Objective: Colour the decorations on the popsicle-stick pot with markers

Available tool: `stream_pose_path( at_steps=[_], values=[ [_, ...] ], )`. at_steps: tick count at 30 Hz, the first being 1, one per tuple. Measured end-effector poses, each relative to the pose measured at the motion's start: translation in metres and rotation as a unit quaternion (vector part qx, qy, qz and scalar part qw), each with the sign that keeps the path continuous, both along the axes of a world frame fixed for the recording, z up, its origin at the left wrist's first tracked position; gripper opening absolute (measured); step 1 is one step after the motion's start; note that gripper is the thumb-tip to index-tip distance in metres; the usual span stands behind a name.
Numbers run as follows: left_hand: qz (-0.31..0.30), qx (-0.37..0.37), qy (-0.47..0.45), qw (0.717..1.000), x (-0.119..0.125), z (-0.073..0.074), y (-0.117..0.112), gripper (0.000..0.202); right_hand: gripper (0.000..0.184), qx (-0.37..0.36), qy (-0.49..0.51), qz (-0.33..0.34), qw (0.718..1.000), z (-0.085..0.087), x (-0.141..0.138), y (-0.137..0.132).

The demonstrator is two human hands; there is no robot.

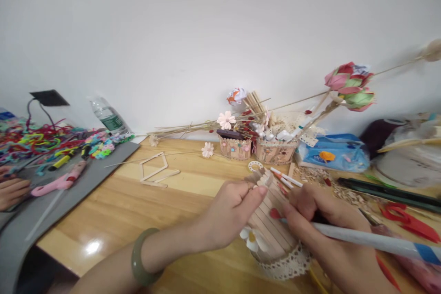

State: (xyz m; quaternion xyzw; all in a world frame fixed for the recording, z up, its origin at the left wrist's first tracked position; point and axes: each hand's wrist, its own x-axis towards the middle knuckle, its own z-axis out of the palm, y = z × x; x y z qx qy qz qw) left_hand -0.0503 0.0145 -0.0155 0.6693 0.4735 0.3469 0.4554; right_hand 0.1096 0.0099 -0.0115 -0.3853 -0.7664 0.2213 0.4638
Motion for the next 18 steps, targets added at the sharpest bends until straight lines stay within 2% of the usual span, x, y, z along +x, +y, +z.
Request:
stream_pose_path(
  at_steps=[8,12,18],
  values=[
    [-0.002,-0.029,-0.023,0.999,0.0005,-0.0009,-0.0013,0.037,0.029,-0.001,0.007,-0.002,1.0,0.0002,-0.0004,-0.0009],
    [-0.003,-0.021,-0.035,0.999,0.0006,-0.0018,-0.001,0.037,0.027,0.008,0.007,0.001,1.0,0.0011,-0.0001,-0.0009],
    [0.003,-0.021,-0.034,0.999,-0.0004,-0.0032,-0.0005,0.038,0.033,-0.002,0.036,0.018,0.999,-0.0077,0.0021,-0.0006]
  ],
)
